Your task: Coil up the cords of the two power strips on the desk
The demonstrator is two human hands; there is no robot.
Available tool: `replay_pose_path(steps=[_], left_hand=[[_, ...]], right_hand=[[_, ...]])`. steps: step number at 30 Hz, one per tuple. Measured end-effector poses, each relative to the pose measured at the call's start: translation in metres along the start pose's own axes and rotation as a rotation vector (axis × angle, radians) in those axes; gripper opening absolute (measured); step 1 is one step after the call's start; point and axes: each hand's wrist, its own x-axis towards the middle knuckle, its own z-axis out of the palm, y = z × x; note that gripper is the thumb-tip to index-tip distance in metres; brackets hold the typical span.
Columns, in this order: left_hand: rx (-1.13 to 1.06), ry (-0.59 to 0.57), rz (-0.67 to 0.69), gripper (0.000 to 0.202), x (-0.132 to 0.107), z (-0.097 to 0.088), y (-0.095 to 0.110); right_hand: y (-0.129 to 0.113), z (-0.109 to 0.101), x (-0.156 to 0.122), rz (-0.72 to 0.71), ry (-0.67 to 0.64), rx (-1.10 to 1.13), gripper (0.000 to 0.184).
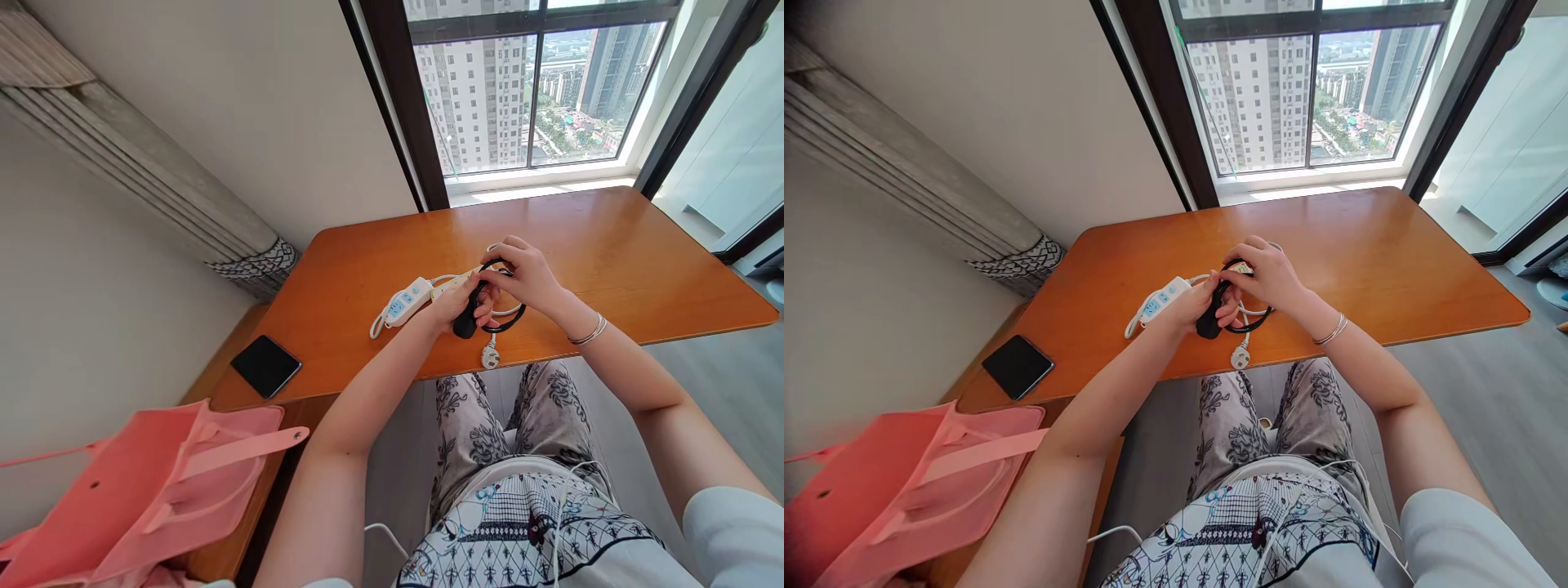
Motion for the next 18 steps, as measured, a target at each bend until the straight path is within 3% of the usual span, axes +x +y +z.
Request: replay_pose_path(steps=[8, 18], left_hand=[[-0.055, 0.027, 0.091, 0.035, -0.001, 0.005, -0.014], [-0.168, 0.039, 0.176, 0.033, -0.007, 0.008, -0.010]], right_hand=[[-0.001, -0.002, 0.000, 0.127, -0.047, 0.069, 0.017], [0.013, -0.004, -0.010, 0.218, -0.120, 0.388, 0.028]])
